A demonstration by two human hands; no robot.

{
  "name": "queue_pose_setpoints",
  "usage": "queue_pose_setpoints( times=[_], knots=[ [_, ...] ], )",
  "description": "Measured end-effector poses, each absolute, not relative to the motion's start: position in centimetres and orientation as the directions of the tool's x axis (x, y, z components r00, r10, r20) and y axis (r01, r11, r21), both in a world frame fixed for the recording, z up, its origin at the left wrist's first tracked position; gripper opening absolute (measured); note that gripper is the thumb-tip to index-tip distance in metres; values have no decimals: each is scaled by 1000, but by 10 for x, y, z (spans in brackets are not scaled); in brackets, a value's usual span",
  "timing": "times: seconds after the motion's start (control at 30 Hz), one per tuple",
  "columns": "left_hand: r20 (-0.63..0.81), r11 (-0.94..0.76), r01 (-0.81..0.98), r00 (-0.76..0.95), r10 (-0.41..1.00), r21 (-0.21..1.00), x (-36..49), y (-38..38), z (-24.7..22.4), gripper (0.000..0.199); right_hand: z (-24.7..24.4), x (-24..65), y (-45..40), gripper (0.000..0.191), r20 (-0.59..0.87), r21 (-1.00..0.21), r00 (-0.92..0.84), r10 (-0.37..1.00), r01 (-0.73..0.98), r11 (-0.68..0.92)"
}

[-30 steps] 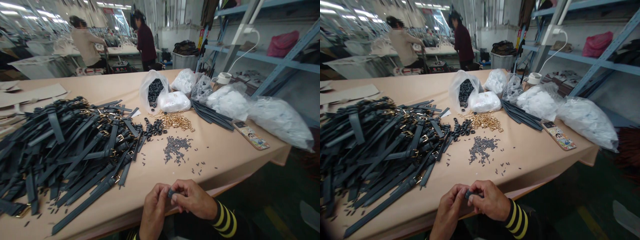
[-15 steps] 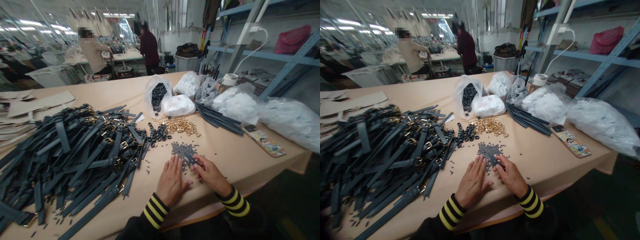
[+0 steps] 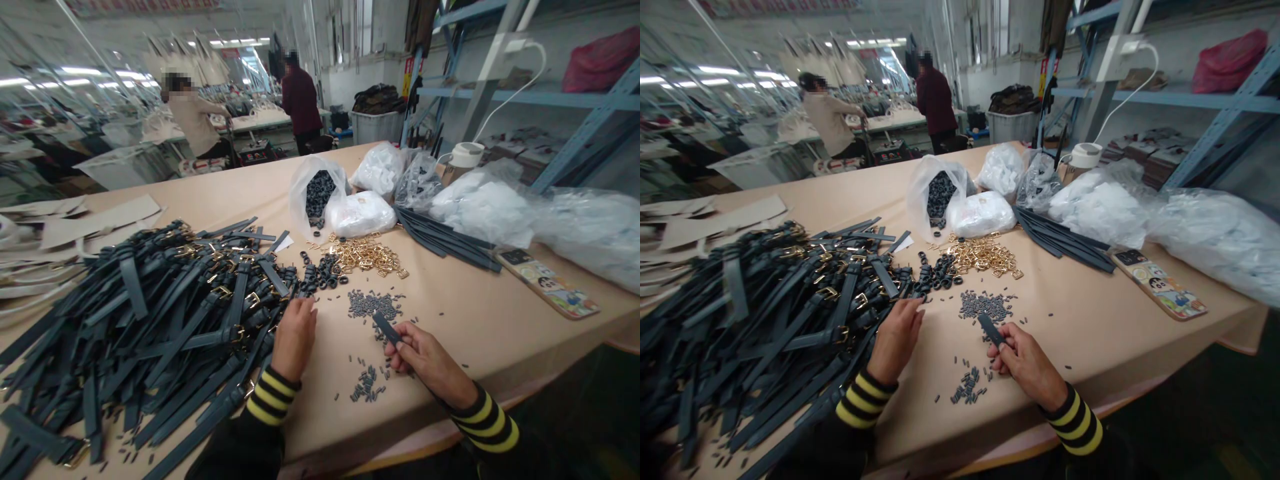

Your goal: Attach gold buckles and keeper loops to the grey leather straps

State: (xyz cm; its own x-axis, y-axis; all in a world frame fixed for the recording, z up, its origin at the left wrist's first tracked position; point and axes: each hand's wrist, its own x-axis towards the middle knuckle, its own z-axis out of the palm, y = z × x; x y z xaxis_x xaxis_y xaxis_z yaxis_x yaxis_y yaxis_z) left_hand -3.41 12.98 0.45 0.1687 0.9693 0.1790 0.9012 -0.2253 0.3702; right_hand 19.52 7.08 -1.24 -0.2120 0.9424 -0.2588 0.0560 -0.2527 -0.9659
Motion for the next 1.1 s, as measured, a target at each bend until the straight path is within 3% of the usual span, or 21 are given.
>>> queue_pose_setpoints(
  times=[0.17,0.4,0.47,0.5,0.57,0.63,0.73,0.93,1.1],
  knots=[
    [121,-106,897,60,991,429,-36,181,0,13,-5,200,70,8,-226,-972,-244,943,124,-200],
    [-9,-65,681,106,994,729,-34,147,9,12,16,185,69,24,-180,-960,-304,935,259,-101],
    [-97,35,440,119,988,897,-28,123,13,17,21,176,66,26,-165,-964,-346,924,254,-77],
    [-158,127,236,114,981,963,-24,110,14,18,23,171,65,26,-159,-965,-359,920,254,-68],
    [-273,291,-170,123,954,941,-17,89,15,19,24,164,61,27,-144,-958,-356,923,283,-40],
    [-325,354,-363,139,935,862,-11,75,15,17,26,159,59,27,-117,-940,-329,937,341,2],
    [-303,333,-372,138,943,866,-8,68,16,14,30,157,58,28,-86,-912,-322,943,406,55],
    [-184,201,-117,144,972,973,-4,44,21,16,30,176,41,34,-125,-849,-469,874,507,150],
    [-250,307,-296,216,944,904,0,37,-1,38,-30,195,43,17,38,-826,-417,908,499,263]
  ],
)
